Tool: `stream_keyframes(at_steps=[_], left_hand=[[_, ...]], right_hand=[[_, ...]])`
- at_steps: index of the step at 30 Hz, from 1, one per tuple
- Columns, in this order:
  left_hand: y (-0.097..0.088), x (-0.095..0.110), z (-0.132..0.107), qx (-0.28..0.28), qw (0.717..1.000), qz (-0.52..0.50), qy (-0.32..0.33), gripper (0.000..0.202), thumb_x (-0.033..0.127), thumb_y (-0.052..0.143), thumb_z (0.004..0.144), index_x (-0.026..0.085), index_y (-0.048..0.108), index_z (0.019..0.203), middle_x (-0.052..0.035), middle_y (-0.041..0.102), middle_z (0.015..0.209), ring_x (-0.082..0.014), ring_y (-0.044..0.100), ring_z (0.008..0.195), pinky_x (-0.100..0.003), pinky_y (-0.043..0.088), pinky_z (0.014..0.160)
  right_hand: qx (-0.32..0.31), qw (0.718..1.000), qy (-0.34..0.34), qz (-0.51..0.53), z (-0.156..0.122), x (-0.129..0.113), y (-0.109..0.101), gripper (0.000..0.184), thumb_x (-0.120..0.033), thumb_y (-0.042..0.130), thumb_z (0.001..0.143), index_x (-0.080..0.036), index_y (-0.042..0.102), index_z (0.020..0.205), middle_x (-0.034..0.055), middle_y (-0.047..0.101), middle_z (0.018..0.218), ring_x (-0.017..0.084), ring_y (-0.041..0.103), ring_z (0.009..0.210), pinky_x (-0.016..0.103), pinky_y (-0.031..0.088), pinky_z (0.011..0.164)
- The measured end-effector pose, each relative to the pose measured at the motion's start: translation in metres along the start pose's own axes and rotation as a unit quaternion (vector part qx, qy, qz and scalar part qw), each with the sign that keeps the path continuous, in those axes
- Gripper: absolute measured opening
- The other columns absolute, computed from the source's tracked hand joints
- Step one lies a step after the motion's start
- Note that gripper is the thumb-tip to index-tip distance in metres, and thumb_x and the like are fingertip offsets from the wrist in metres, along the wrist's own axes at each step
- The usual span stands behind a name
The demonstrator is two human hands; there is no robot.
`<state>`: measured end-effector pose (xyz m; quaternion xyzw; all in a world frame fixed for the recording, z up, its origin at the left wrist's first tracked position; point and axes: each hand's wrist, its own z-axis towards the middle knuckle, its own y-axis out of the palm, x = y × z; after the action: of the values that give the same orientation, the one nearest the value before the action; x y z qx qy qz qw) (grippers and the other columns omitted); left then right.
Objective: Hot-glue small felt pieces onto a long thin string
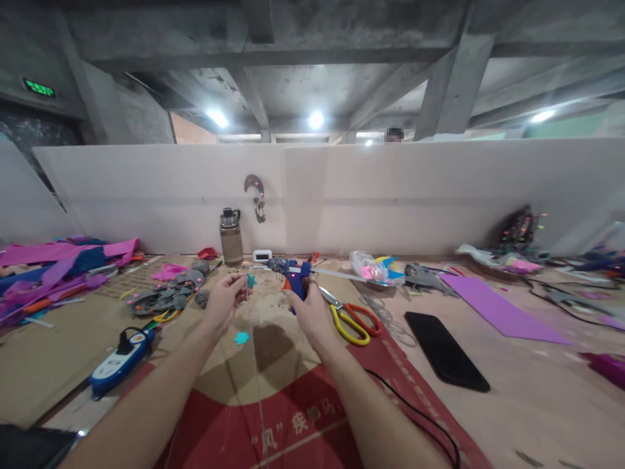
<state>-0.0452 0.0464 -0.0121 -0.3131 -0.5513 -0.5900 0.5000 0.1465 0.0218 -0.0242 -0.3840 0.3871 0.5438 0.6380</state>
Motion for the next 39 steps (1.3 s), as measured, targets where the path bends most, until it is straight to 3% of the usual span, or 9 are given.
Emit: stream_keyframes(at_steps=[4,7,12,16,19,25,39], left_hand=[[0.000,0.000,0.000,0.000,1.000,0.000,-0.001,0.036,0.035,0.074,0.059,0.014,0.056,0.081,0.0024,0.059,0.063,-0.0094,0.058,0.050,-0.019,0.041,0.045],[0.000,0.001,-0.001,-0.002,1.000,0.003,0.001,0.035,0.036,0.073,0.059,0.014,0.057,0.082,0.0018,0.060,0.064,-0.0095,0.058,0.051,-0.020,0.041,0.046],[0.001,0.003,-0.002,-0.001,1.000,0.015,0.005,0.038,0.037,0.072,0.059,0.014,0.056,0.084,0.0005,0.061,0.065,-0.0103,0.058,0.051,-0.020,0.041,0.047],[0.000,0.002,-0.002,0.004,1.000,0.021,0.012,0.041,0.037,0.072,0.060,0.015,0.053,0.089,0.0000,0.062,0.066,-0.0118,0.061,0.054,-0.020,0.042,0.047],[0.000,0.000,-0.002,-0.006,0.999,0.031,0.014,0.041,0.037,0.071,0.062,0.014,0.054,0.092,-0.0006,0.063,0.068,-0.0116,0.061,0.054,-0.020,0.042,0.047],[0.002,0.000,-0.003,-0.006,0.999,0.045,0.011,0.035,0.038,0.072,0.061,0.013,0.058,0.081,-0.0012,0.062,0.066,-0.0108,0.059,0.052,-0.020,0.043,0.046],[0.004,0.001,-0.004,0.002,0.999,0.044,0.025,0.033,0.036,0.072,0.060,0.013,0.057,0.079,-0.0003,0.061,0.062,-0.0119,0.060,0.050,-0.021,0.043,0.045]], right_hand=[[-0.063,0.995,0.008,0.078,-0.006,-0.008,0.004,0.029,-0.037,0.052,0.077,-0.020,0.041,0.097,-0.0049,0.051,0.068,0.011,0.048,0.055,0.025,0.043,0.055],[-0.091,0.993,0.002,0.075,-0.010,-0.014,0.008,0.028,-0.035,0.050,0.079,-0.018,0.042,0.099,-0.0041,0.051,0.065,0.011,0.048,0.054,0.024,0.041,0.052],[-0.063,0.997,-0.038,-0.030,-0.016,-0.020,0.008,0.030,-0.033,0.048,0.079,-0.017,0.045,0.104,0.0006,0.056,0.074,0.013,0.050,0.058,0.026,0.043,0.057],[-0.055,0.986,-0.072,-0.137,-0.019,-0.026,0.005,0.032,-0.034,0.048,0.081,-0.017,0.047,0.108,0.0071,0.062,0.089,0.018,0.057,0.074,0.031,0.045,0.069],[-0.057,0.982,-0.093,-0.154,-0.020,-0.027,0.005,0.032,-0.032,0.046,0.082,-0.017,0.047,0.110,0.0092,0.063,0.098,0.020,0.059,0.084,0.033,0.045,0.077],[-0.054,0.973,-0.090,-0.206,-0.022,-0.029,0.007,0.034,-0.031,0.048,0.081,-0.016,0.047,0.111,0.0103,0.064,0.097,0.022,0.060,0.085,0.034,0.046,0.076],[-0.072,0.962,-0.102,-0.242,-0.023,-0.035,0.005,0.030,-0.030,0.044,0.083,-0.014,0.048,0.109,0.0131,0.062,0.100,0.023,0.058,0.093,0.036,0.045,0.081]])
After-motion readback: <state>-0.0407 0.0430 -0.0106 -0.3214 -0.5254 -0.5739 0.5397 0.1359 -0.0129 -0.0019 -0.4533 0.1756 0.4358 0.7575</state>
